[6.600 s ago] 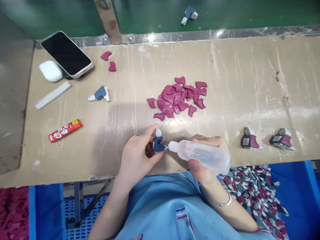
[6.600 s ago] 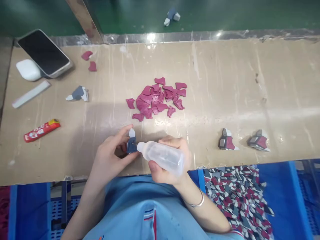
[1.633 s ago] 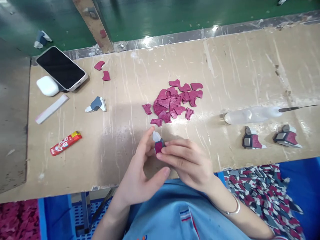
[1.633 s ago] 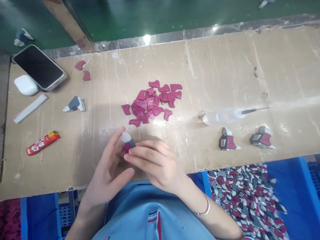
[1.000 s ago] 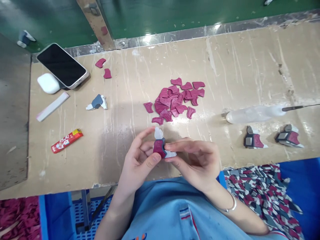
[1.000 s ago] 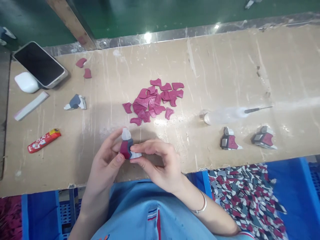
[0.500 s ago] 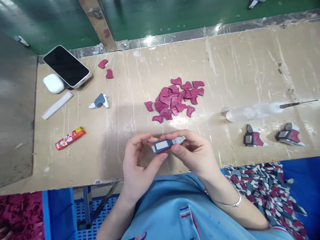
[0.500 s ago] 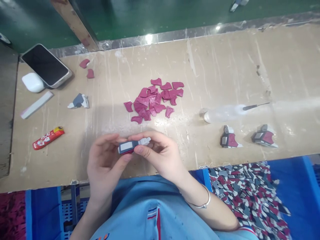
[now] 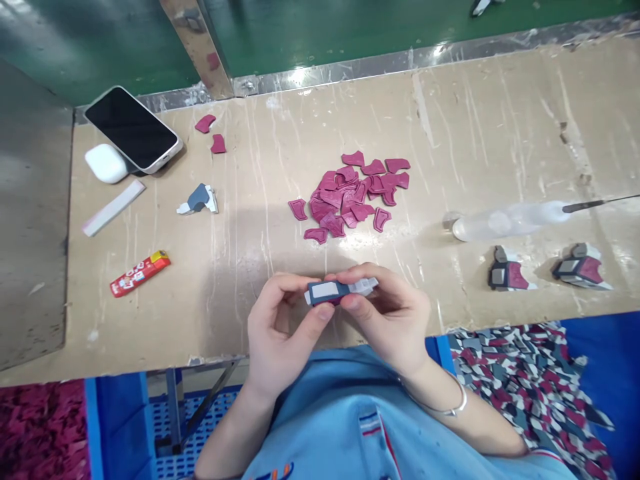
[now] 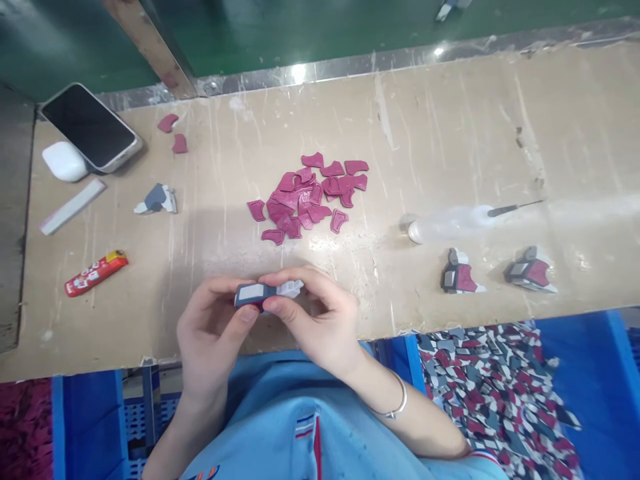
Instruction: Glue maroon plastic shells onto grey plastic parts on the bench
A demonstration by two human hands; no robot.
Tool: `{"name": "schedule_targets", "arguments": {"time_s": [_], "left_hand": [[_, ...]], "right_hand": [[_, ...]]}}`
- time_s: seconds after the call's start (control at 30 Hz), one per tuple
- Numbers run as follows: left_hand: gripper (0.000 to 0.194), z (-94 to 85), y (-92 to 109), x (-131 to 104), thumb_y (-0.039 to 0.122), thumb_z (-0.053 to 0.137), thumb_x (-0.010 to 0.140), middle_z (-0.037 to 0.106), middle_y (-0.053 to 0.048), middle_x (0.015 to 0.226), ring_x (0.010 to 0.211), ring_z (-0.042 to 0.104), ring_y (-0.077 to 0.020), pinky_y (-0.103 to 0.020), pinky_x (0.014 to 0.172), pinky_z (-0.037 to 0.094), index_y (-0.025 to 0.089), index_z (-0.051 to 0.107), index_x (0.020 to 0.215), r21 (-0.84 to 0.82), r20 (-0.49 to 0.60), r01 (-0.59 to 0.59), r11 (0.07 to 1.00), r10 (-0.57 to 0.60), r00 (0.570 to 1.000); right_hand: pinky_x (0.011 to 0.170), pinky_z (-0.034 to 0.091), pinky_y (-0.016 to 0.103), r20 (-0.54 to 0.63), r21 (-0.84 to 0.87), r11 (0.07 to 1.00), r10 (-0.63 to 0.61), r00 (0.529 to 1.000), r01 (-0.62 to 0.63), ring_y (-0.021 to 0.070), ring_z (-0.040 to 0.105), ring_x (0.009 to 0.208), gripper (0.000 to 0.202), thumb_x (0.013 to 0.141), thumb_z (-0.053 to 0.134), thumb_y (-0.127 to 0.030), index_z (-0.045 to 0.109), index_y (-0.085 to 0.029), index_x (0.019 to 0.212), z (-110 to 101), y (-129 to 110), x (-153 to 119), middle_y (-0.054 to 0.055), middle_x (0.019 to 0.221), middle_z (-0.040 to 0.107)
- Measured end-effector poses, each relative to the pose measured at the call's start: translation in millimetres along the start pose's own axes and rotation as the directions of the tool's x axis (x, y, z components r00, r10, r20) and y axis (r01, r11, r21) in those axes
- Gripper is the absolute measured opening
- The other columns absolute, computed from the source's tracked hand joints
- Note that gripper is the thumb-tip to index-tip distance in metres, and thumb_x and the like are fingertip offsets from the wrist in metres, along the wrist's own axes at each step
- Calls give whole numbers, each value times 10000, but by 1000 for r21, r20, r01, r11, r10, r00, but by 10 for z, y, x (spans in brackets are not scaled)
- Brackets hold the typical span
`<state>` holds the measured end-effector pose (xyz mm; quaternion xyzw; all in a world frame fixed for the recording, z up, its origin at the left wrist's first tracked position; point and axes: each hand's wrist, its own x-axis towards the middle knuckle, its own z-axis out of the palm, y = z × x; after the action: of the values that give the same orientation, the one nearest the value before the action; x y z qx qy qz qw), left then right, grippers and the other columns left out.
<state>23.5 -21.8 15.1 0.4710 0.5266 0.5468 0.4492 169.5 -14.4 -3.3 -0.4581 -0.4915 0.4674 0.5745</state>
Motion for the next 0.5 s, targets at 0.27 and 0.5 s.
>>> {"name": "schedule_targets", "arguments": {"time_s": [0.27,0.5], "left_hand": [[307,-20,35,18,449,896,913,715,-1,734,644,685,-136,-225,636,570,199,733,839,-96,3,98,991,-98,995],[381,-13,37,29,511,896,903,698,11,756,639,680,-119,-196,585,598,205,680,835,-165,96,230,959,-217,972]], "right_hand": [[868,728,354,232,27,984,165,959,-176,232,851,992,312,1014,788,-496,831,-286,1240,-83,-40,24,73,1105,880],[779,734,306,169,150,956,227,959,-252,202,852,874,273,970,845,-492,858,-287,1150,-91,-6,41,44,999,877]]}}
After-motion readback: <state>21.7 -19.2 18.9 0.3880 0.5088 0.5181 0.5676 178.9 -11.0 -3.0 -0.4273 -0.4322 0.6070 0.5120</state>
